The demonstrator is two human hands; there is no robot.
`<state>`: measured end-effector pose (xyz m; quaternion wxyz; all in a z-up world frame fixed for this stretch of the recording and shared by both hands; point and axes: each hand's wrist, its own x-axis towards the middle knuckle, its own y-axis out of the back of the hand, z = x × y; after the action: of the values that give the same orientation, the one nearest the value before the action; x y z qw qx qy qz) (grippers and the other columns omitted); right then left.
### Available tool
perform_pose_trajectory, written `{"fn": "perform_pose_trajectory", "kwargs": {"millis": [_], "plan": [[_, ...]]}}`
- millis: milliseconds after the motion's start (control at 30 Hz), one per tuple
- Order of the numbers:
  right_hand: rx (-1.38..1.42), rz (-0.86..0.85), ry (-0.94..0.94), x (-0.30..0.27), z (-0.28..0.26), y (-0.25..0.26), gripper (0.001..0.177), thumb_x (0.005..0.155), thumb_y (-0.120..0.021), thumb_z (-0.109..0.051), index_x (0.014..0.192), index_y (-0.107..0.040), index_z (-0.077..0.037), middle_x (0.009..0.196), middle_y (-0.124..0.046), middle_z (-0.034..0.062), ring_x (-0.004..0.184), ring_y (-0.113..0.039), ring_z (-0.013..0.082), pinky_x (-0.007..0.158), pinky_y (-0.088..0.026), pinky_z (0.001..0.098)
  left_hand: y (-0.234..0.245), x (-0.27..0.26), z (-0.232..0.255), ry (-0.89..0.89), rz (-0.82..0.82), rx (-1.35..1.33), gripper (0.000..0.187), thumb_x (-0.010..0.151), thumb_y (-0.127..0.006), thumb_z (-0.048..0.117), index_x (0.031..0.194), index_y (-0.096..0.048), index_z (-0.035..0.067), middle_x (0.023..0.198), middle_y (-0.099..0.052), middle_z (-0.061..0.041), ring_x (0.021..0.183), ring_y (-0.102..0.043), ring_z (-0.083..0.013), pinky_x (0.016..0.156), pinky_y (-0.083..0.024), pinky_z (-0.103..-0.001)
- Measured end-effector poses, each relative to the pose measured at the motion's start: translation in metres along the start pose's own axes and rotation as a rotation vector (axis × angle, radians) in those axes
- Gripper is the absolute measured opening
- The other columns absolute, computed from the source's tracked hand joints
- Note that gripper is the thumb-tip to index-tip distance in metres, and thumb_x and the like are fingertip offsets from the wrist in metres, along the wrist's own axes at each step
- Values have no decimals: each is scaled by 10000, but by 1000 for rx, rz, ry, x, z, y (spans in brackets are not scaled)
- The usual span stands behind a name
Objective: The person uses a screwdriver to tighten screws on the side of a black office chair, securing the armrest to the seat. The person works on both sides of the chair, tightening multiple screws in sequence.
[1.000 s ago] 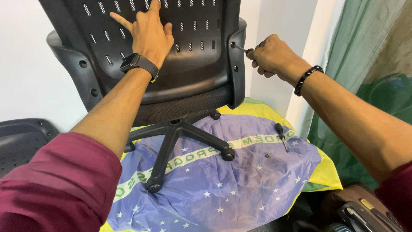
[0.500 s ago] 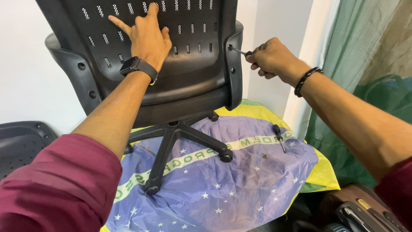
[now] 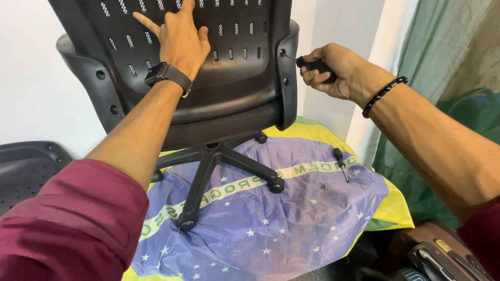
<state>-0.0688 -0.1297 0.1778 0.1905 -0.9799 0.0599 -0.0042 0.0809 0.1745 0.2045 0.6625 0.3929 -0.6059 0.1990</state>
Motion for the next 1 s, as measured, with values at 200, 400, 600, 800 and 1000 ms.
{"fn": "perform_pose_trajectory", "kwargs": {"millis": [200, 400, 600, 800, 1000], "plan": [[-283, 94, 83, 4, 2, -7, 166, 989, -529, -118, 996, -514, 47, 846, -538, 92, 563, -487, 66, 344, -321, 140, 2, 0, 0, 33, -38, -8, 630, 870, -767, 76, 1442, -505, 73, 611, -670, -38, 773, -726, -334, 1052, 70, -809], [39, -28, 4, 2, -3, 2, 147, 1004, -466, -81, 1035, -472, 62, 887, -537, 124, 573, -462, 58, 363, -344, 109, 6, 0, 6, 51, -60, -12, 664, 862, -771, 76, 1465, -493, 100, 582, -659, -44, 750, -718, -339, 1067, 73, -791], [-55, -25, 40, -1, 2, -2, 132, 1001, -486, -93, 1023, -460, 35, 895, -529, 107, 579, -471, 56, 351, -328, 121, 5, -4, 4, 18, -37, -41, 715, 855, -769, 59, 1501, -466, 99, 584, -662, -25, 714, -718, -321, 1053, 100, -787], [-280, 109, 90, -3, 0, -10, 167, 985, -518, -121, 1014, -485, 40, 864, -536, 92, 560, -461, 61, 342, -303, 149, -4, -8, -3, -8, 15, -81, 672, 884, -772, 67, 1492, -487, 103, 618, -681, 17, 733, -728, -268, 1062, 151, -765], [-86, -8, -8, 6, -13, -2, 128, 993, -511, -77, 1009, -486, 47, 873, -537, 105, 554, -439, 45, 353, -315, 112, -1, -6, -5, -69, 22, -182, 596, 935, -776, 105, 1473, -520, 79, 675, -714, 26, 776, -730, -248, 1023, 210, -761]]}}
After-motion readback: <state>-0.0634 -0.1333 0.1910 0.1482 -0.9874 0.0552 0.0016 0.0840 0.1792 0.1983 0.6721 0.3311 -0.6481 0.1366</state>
